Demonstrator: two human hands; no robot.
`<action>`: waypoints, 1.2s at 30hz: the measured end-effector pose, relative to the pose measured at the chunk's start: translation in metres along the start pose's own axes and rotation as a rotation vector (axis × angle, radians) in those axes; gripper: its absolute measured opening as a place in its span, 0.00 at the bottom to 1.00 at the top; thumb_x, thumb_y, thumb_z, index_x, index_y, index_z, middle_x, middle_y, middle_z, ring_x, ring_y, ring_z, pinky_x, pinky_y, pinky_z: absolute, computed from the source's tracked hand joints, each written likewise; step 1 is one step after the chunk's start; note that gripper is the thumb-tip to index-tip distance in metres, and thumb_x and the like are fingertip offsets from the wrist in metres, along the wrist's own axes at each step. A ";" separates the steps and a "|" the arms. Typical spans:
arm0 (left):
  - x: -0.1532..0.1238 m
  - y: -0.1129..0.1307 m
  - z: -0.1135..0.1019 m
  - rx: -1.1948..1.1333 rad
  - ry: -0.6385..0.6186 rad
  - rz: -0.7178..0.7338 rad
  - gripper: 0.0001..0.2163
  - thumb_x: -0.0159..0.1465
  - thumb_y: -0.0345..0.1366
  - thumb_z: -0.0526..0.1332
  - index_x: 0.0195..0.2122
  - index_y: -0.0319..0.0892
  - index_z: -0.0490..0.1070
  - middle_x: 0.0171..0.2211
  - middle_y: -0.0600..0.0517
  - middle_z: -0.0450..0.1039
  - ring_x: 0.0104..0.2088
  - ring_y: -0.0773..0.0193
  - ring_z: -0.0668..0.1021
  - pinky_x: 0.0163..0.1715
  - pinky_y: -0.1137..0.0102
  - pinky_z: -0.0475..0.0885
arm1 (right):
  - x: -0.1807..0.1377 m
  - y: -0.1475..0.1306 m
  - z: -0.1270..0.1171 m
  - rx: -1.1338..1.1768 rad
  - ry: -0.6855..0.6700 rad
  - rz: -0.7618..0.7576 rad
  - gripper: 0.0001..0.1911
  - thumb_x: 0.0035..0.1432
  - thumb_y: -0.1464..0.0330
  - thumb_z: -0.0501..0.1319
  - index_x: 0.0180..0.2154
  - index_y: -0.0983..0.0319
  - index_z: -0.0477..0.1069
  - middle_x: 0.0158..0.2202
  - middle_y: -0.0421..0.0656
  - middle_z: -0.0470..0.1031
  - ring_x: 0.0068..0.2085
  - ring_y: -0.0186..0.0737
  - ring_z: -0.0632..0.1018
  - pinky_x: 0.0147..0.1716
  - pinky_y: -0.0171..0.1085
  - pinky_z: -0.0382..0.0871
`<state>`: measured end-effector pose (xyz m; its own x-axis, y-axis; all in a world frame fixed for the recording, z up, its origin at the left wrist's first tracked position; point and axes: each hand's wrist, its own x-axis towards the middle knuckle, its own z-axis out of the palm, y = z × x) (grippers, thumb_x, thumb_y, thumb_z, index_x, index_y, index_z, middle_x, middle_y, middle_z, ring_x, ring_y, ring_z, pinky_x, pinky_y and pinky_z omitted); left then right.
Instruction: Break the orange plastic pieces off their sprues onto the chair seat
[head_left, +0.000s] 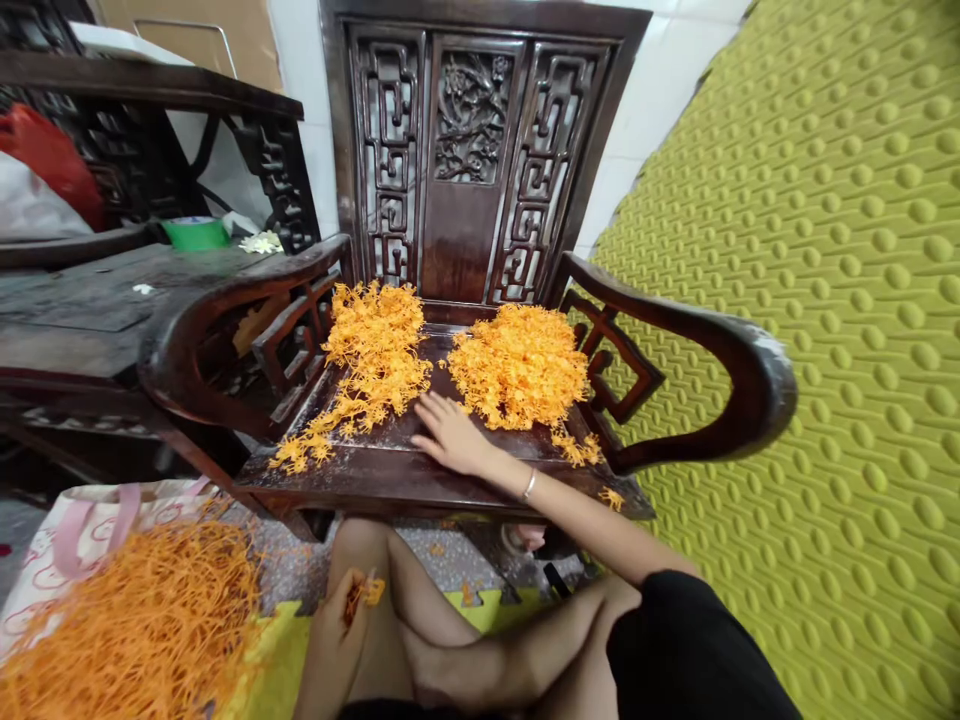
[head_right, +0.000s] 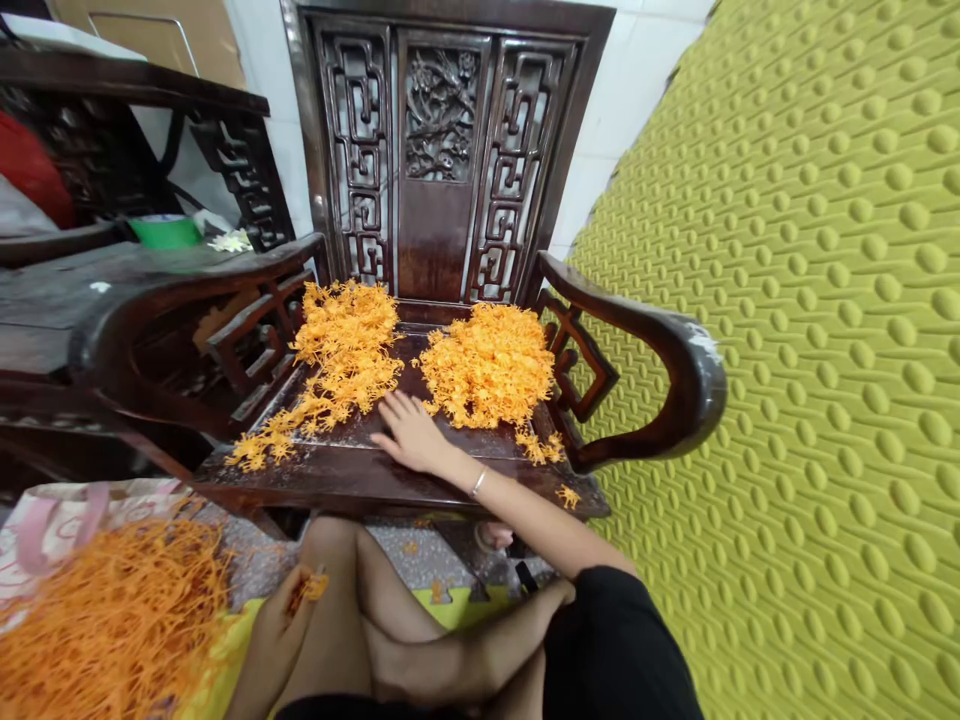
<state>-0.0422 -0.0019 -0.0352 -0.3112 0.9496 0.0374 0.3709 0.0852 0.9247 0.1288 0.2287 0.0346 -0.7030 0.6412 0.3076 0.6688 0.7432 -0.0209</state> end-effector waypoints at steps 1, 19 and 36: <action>-0.001 -0.001 0.001 -0.002 0.013 0.008 0.15 0.63 0.48 0.51 0.27 0.46 0.70 0.20 0.53 0.71 0.23 0.61 0.74 0.24 0.69 0.70 | -0.007 -0.003 0.004 -0.017 -0.060 -0.057 0.27 0.67 0.58 0.46 0.60 0.66 0.60 0.64 0.50 0.57 0.65 0.46 0.57 0.62 0.49 0.52; -0.008 -0.042 0.008 -0.008 -0.085 0.028 0.16 0.60 0.51 0.54 0.34 0.43 0.69 0.25 0.55 0.72 0.27 0.61 0.75 0.28 0.72 0.68 | -0.109 0.012 -0.065 -0.014 -0.071 -0.062 0.26 0.66 0.57 0.50 0.62 0.59 0.56 0.66 0.42 0.54 0.67 0.39 0.51 0.66 0.48 0.40; -0.018 -0.024 0.030 -0.036 -0.269 0.065 0.11 0.61 0.45 0.55 0.34 0.42 0.70 0.29 0.52 0.76 0.32 0.59 0.78 0.31 0.70 0.72 | -0.137 0.078 -0.072 -0.182 -0.144 -0.048 0.21 0.68 0.64 0.46 0.59 0.62 0.63 0.62 0.43 0.63 0.62 0.43 0.63 0.61 0.46 0.56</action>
<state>-0.0192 -0.0117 -0.0692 -0.0420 0.9991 -0.0007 0.3501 0.0154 0.9366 0.2950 0.1854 0.0592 -0.7534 0.6365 0.1650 0.6573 0.7350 0.1663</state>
